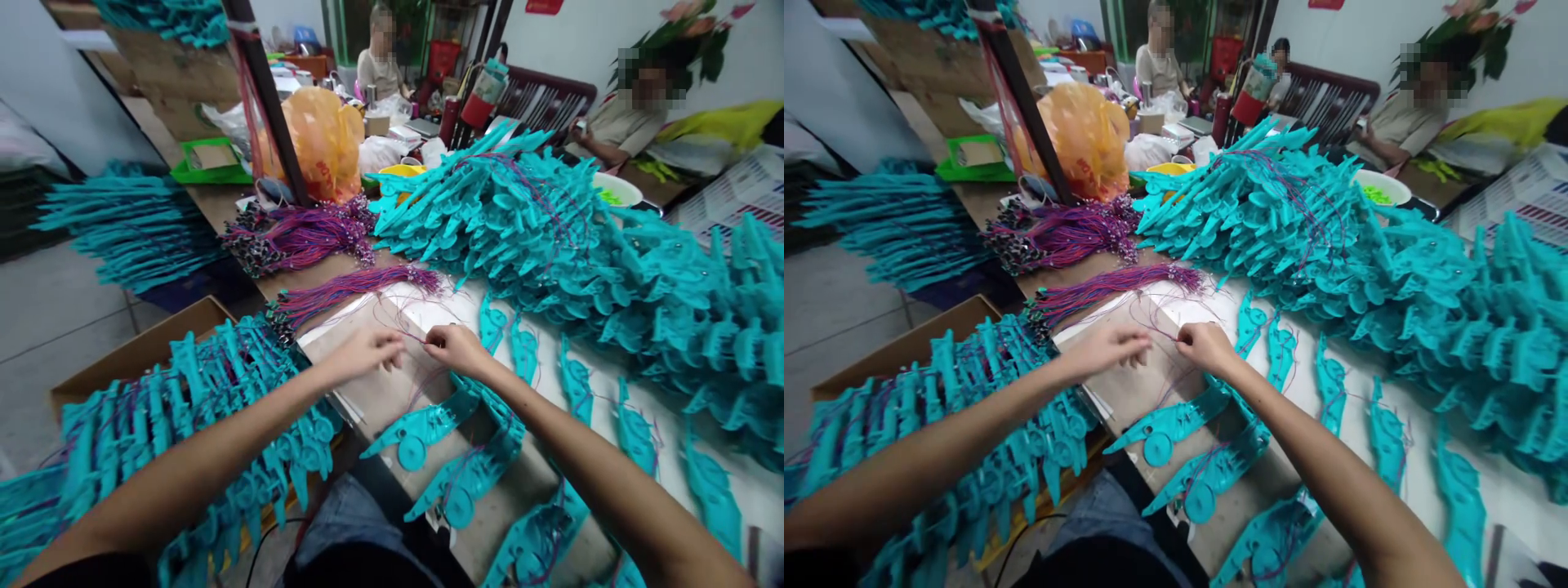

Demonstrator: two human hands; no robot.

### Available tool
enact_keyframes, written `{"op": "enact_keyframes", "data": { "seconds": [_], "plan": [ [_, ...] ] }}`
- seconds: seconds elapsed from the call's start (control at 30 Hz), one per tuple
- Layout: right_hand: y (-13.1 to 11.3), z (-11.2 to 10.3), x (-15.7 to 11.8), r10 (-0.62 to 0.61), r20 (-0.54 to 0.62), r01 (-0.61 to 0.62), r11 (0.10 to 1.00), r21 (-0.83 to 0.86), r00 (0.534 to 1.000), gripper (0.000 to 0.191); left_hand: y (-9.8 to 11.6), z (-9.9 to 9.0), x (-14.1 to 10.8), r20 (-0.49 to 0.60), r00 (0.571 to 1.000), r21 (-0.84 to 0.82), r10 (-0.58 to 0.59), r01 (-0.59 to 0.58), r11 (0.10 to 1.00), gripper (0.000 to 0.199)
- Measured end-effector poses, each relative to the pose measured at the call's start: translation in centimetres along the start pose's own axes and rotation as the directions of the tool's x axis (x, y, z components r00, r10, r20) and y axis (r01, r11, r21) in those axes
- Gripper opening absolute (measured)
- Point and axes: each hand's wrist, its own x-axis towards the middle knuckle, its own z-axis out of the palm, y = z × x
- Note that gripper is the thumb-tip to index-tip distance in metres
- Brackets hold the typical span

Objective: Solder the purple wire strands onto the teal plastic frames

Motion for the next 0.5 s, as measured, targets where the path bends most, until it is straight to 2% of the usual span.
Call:
{"op": "enact_keyframes", "data": {
  "seconds": [0.03, 0.1, 0.17, 0.2, 0.27, 0.33, 0.5],
  "plan": [
    [-0.2, 0.0, -0.1, 0.007, -0.007, -0.007, 1.000, 0.009, 1.000, 0.025, 0.9, -2.0, -0.4, -0.090, 0.996, -0.121, -0.004, -0.007, 0.993, 0.019],
    [-0.9, 0.0, -0.4, 0.001, -0.002, -0.001, 1.000, 0.020, 1.000, 0.025, 3.0, -6.2, -0.9, -0.313, 0.949, -0.298, -0.030, -0.068, 0.952, 0.014],
    [-1.8, 0.0, -0.8, -0.033, 0.034, 0.032, 0.999, 0.013, 0.999, 0.023, 5.6, -10.0, -0.9, -0.468, 0.883, -0.354, -0.040, -0.146, 0.924, 0.010],
    [-2.4, -0.1, -1.1, -0.058, 0.061, 0.058, 0.998, 0.003, 0.996, 0.020, 6.9, -11.6, -0.7, -0.509, 0.860, -0.360, -0.034, -0.177, 0.916, 0.011],
    [-3.4, -0.3, -1.4, -0.106, 0.115, 0.109, 0.994, -0.026, 0.988, 0.016, 9.7, -14.1, 0.1, -0.521, 0.853, -0.336, 0.019, -0.225, 0.915, 0.015],
    [-4.3, -0.5, -1.6, -0.136, 0.148, 0.146, 0.987, -0.059, 0.980, 0.015, 12.7, -16.0, 1.3, -0.521, 0.851, -0.245, 0.069, -0.226, 0.943, 0.018],
    [-5.8, -0.3, -1.2, -0.157, 0.193, 0.179, 0.978, -0.103, 0.969, 0.018, 19.5, -19.6, 4.7, -0.536, 0.843, -0.005, 0.056, -0.070, 0.998, 0.033]
  ]
}}
